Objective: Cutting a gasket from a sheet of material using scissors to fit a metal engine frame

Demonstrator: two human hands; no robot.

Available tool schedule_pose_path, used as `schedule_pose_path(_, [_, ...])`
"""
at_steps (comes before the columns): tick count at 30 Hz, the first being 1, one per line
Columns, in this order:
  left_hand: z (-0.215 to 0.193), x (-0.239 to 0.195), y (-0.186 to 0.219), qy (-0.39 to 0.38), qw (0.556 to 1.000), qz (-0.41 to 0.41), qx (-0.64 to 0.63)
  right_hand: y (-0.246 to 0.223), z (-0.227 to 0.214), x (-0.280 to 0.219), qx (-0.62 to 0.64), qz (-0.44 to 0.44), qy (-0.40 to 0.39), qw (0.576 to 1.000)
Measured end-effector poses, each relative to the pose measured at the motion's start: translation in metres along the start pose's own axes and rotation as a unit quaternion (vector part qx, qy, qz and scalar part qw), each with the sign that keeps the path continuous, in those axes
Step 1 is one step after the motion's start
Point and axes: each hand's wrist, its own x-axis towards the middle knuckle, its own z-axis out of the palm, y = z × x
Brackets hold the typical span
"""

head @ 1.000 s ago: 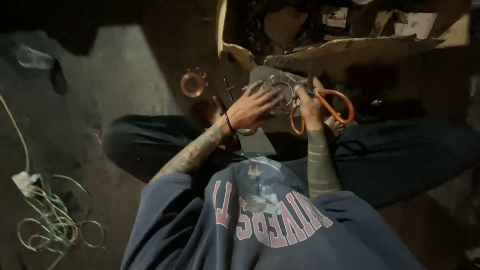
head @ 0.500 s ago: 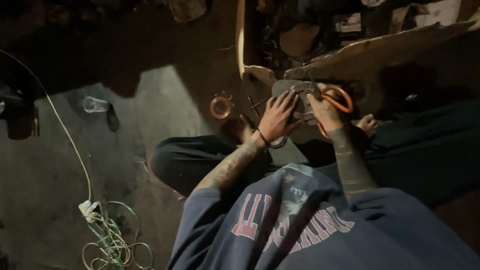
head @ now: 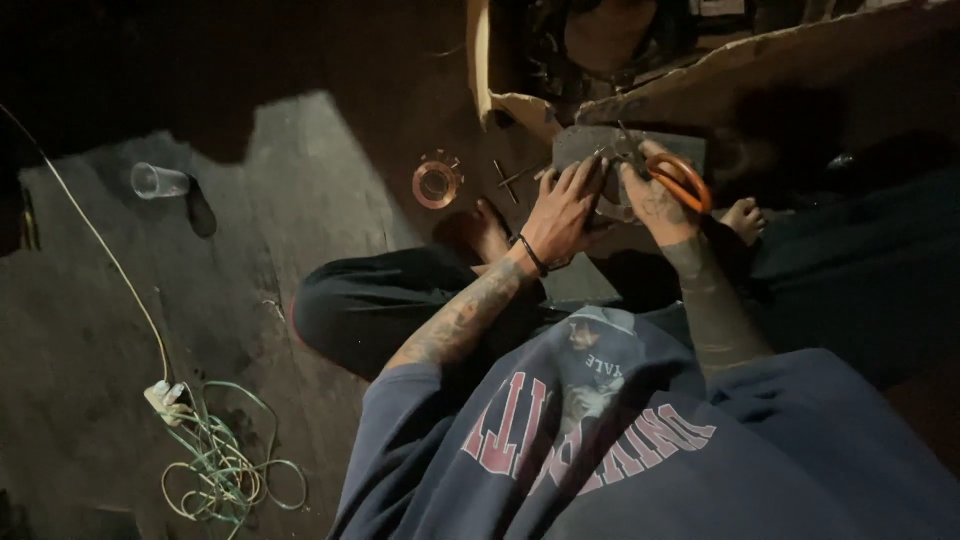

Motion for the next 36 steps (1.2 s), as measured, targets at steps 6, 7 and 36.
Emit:
schedule_pose_path(6, [0.004, 0.002, -0.006, 0.058, 0.998, 0.021, -0.011, -0.014, -0.008, -0.011, -0.036, -0.079, 0.096, 0.992])
schedule_pose_path(7, [0.007, 0.002, -0.007, 0.065, 0.997, 0.028, -0.012, -0.021, -0.012, -0.014, 0.013, -0.11, 0.094, 0.989])
schedule_pose_path(36, [-0.043, 0.018, 0.003, 0.019, 0.991, -0.009, -0.135, 0.029, 0.003, -0.001, -0.505, -0.268, 0.063, 0.818])
